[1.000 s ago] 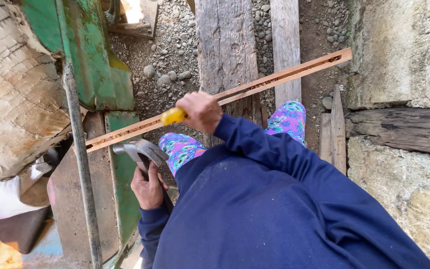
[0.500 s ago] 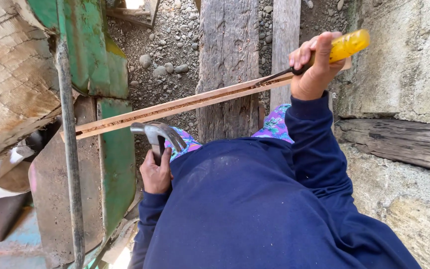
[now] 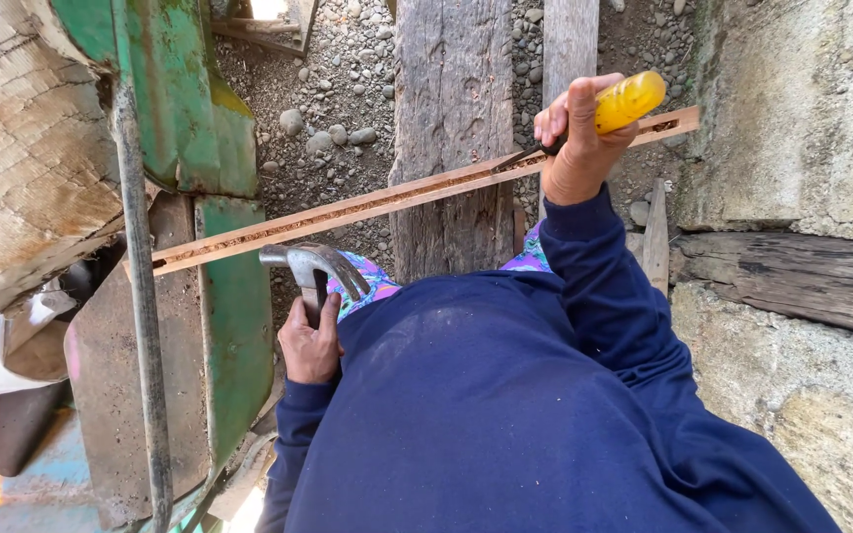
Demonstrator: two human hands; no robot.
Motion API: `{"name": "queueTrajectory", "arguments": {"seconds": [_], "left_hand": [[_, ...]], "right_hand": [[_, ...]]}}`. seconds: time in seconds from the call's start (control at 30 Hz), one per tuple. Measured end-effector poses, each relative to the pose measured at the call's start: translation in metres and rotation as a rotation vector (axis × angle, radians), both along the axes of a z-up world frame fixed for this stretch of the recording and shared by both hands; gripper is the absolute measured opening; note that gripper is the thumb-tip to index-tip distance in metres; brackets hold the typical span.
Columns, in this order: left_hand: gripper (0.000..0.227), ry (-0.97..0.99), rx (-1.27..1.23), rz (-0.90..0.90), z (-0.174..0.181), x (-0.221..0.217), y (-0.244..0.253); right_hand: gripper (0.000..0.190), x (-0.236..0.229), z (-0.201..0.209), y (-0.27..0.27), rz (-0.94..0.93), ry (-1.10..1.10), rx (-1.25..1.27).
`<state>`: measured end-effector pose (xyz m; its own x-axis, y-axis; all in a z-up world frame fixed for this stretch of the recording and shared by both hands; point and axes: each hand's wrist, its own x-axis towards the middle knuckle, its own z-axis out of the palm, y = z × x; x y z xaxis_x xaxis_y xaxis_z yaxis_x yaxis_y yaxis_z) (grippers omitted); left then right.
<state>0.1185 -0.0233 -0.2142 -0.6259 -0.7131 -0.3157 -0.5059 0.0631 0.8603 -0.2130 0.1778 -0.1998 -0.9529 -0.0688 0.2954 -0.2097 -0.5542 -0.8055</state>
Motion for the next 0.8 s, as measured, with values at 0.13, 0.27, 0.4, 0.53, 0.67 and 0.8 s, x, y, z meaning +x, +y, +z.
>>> {"name": "queueTrajectory", "arguments": {"seconds": [0.13, 0.27, 0.4, 0.53, 0.67, 0.8], "left_hand": [[0.031, 0.002, -0.04, -0.03, -0.001, 0.001, 0.001], [0.031, 0.013, -0.036, -0.048, 0.004, -0.004, 0.002], [0.029, 0.028, -0.075, -0.082, 0.009, -0.009, 0.001], [0.027, 0.094, -0.093, -0.11, 0.049, -0.023, -0.003], [0.022, 0.391, -0.217, -0.207, 0.102, -0.032, -0.015], [0.023, 0.738, -0.29, -0.218, 0.15, -0.034, -0.012]], "right_hand": [[0.028, 0.007, 0.003, -0.005, 0.012, -0.008, 0.025], [0.027, 0.01, -0.002, -0.01, 0.001, 0.011, 0.044], [0.026, 0.022, -0.002, -0.019, 0.005, 0.017, 0.059], [0.026, 0.043, -0.005, -0.03, -0.036, 0.088, 0.167], [0.026, 0.066, 0.0, -0.043, -0.066, 0.259, 0.397], [0.035, 0.075, 0.009, -0.055, -0.074, 0.49, 0.493]]}}
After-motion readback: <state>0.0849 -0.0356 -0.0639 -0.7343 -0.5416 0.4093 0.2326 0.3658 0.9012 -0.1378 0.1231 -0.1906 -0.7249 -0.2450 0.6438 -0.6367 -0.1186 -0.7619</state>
